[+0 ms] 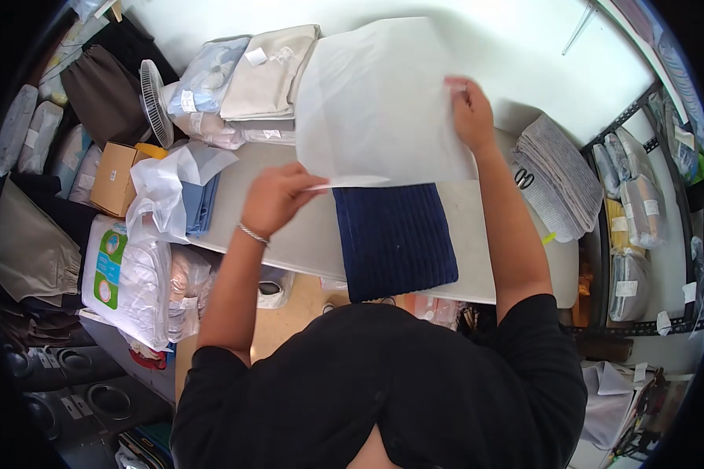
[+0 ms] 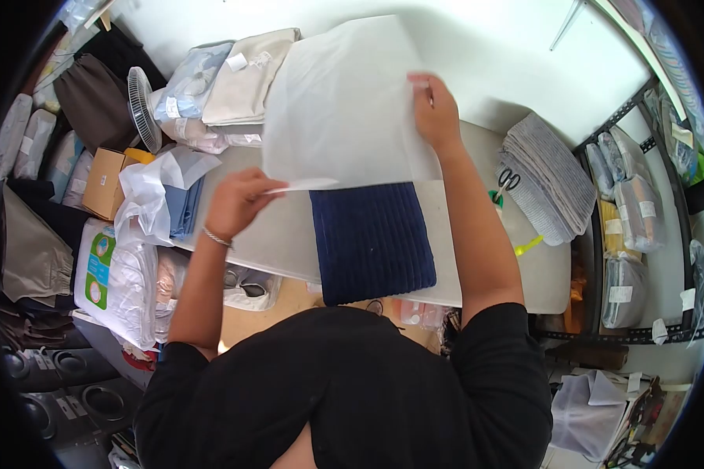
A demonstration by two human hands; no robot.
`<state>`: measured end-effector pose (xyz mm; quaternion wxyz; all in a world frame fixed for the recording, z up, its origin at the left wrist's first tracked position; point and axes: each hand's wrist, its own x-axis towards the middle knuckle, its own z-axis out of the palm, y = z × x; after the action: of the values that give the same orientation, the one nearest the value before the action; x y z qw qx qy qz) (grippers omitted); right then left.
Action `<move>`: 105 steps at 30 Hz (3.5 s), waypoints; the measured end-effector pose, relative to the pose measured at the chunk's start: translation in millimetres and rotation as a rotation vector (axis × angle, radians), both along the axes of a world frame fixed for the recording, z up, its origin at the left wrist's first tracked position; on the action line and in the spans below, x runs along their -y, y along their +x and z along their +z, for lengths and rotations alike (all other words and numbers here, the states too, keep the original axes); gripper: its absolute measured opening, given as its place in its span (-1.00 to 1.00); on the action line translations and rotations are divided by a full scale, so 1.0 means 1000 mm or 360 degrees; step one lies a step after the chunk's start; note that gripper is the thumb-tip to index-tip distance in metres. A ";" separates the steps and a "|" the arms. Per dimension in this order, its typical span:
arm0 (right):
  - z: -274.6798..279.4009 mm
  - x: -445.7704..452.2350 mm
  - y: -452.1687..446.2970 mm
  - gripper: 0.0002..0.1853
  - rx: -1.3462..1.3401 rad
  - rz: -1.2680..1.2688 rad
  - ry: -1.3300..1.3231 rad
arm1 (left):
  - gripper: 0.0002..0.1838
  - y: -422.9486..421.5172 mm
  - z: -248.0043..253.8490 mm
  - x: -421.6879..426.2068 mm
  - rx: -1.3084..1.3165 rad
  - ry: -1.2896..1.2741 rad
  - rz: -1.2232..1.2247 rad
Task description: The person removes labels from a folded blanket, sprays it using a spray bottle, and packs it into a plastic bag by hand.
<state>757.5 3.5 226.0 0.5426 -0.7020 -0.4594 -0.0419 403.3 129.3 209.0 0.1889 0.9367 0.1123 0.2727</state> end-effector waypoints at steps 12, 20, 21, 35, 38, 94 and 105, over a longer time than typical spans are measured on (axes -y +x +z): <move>-0.094 0.111 -0.171 -0.67 0.0749 0.0256 -0.0596 | -0.86 0.011 -0.114 0.028 -0.0177 -0.0419 -0.0035; -0.115 0.113 -0.200 -0.69 0.0603 -0.0089 -0.0545 | -0.67 -0.003 -0.100 0.027 -0.0286 -0.0625 0.0009; -0.113 0.111 -0.205 -0.69 0.0600 -0.0099 -0.0542 | -0.66 -0.006 -0.101 0.026 -0.0264 -0.0607 -0.0015; -0.109 0.076 -0.252 -0.85 -0.0564 0.0113 -0.0607 | -0.66 -0.045 -0.169 0.060 0.0278 -0.1497 0.0215; -0.116 0.073 -0.257 -0.83 -0.0845 0.0315 -0.0648 | -0.72 -0.038 -0.148 0.087 0.0291 -0.2346 -0.0010; -0.129 0.105 -0.153 -0.80 0.0937 -0.0187 -0.0965 | -0.67 -0.060 -0.110 0.017 -0.0559 0.0196 0.0380; -0.091 0.110 -0.064 -0.65 0.0976 -0.0566 -0.1305 | -0.69 -0.015 -0.085 -0.010 -0.0513 0.0377 0.0585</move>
<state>693.2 -106.8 134.9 0.0499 -0.8786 -0.4495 -0.1533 388.1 139.4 124.4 0.0050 0.9474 0.2764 0.1611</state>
